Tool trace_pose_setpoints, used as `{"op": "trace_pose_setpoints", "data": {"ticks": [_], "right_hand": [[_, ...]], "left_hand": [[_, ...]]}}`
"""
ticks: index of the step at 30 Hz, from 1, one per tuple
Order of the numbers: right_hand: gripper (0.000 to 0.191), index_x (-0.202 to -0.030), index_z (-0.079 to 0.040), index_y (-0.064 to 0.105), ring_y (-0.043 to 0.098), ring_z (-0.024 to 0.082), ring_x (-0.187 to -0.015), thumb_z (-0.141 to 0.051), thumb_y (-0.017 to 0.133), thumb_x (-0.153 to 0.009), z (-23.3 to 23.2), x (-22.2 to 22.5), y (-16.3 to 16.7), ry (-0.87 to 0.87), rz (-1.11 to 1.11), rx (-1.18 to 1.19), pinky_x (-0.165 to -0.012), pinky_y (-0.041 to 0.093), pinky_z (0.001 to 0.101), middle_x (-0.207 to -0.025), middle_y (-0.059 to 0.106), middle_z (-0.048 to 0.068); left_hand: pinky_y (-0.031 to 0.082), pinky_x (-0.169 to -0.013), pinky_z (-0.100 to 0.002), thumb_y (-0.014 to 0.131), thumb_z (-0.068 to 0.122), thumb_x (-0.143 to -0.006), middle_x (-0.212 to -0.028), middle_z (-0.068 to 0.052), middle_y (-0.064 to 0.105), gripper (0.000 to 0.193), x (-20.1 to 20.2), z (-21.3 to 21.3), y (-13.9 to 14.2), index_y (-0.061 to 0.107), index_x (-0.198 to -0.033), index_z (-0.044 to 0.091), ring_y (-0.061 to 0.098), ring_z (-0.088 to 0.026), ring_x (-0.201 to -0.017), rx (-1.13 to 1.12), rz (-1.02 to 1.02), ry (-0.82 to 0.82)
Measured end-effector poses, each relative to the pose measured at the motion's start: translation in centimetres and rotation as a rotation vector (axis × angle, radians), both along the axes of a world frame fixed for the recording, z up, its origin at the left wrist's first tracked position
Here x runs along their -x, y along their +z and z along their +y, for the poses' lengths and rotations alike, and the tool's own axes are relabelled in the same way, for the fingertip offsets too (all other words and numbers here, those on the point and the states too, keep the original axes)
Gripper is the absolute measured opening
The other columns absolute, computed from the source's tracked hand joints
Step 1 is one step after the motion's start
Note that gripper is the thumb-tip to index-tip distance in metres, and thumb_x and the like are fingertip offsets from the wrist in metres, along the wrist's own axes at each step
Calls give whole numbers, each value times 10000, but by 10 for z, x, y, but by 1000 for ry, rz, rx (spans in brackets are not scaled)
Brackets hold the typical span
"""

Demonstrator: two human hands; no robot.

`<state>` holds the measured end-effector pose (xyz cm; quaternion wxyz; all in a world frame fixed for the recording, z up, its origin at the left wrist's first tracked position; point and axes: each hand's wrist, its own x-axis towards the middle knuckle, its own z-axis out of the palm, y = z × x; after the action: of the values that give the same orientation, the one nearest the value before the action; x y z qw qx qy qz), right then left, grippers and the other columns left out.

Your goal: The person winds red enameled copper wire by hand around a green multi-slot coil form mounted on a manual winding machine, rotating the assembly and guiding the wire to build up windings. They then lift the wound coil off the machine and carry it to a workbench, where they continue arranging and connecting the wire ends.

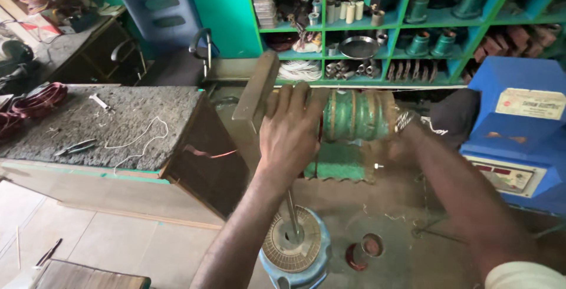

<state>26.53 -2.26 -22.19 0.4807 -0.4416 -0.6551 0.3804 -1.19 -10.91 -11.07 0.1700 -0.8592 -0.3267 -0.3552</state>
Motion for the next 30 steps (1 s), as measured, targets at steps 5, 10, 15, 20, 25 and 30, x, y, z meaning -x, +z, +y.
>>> {"op": "trace_pose_setpoints", "data": {"ticks": [5, 10, 15, 20, 25, 30], "right_hand": [[134, -922, -72, 657, 655, 355, -728, -138, 647, -806, -1, 9, 24, 12, -173, -61, -663, 514, 448, -831, 682, 132], [111, -931, -79, 660, 655, 349, -739, -138, 625, -843, -71, 90, -43, -190, -214, -426, -682, 513, 441, -846, 691, 132], [98, -961, -85, 657, 628, 345, -712, -123, 603, -890, -207, 136, -72, 274, -550, -432, -710, 499, 452, -847, 689, 116], [230, -719, -109, 514, 595, 249, -679, -221, 712, -752, -246, 69, 85, 359, -879, -647, -692, 509, 407, -676, 505, 57], [204, -784, -100, 527, 599, 233, -705, -207, 700, -768, -67, 12, 207, -262, -1146, -794, -704, 511, 394, -725, 529, 55], [191, -850, -91, 541, 602, 217, -730, -193, 689, -785, -27, 47, 2, 2, -772, -308, -715, 514, 382, -774, 553, 53]], "left_hand": [[391, -1062, -481, 693, 60, -689, -1268, -150, 604, 606, -6, -12, -2, 612, -1287, 115, 538, -359, -1249, 8, -8, -23], [393, -1039, -488, 661, 114, -785, -1251, -143, 594, 486, -10, -1, -5, 604, -1267, 103, 535, -358, -1217, -25, -70, -14], [443, -948, -457, 611, 137, -841, -1130, -120, 623, 346, -15, 38, -7, 625, -1186, 121, 573, -330, -1090, -39, -28, 101], [463, -967, -457, 581, 133, -920, -1096, -138, 613, 442, -29, 49, -12, 562, -1344, 10, 582, -328, -1071, -60, 5, 111], [429, -1054, -516, 588, 125, -874, -1268, -198, 580, 579, -23, -6, -17, 515, -1435, 1, 536, -390, -1210, -146, -32, -49], [428, -1011, -517, 621, 69, -773, -1262, -153, 589, 520, -8, -29, -15, 578, -1288, 129, 536, -377, -1254, 74, -41, -62]]}}
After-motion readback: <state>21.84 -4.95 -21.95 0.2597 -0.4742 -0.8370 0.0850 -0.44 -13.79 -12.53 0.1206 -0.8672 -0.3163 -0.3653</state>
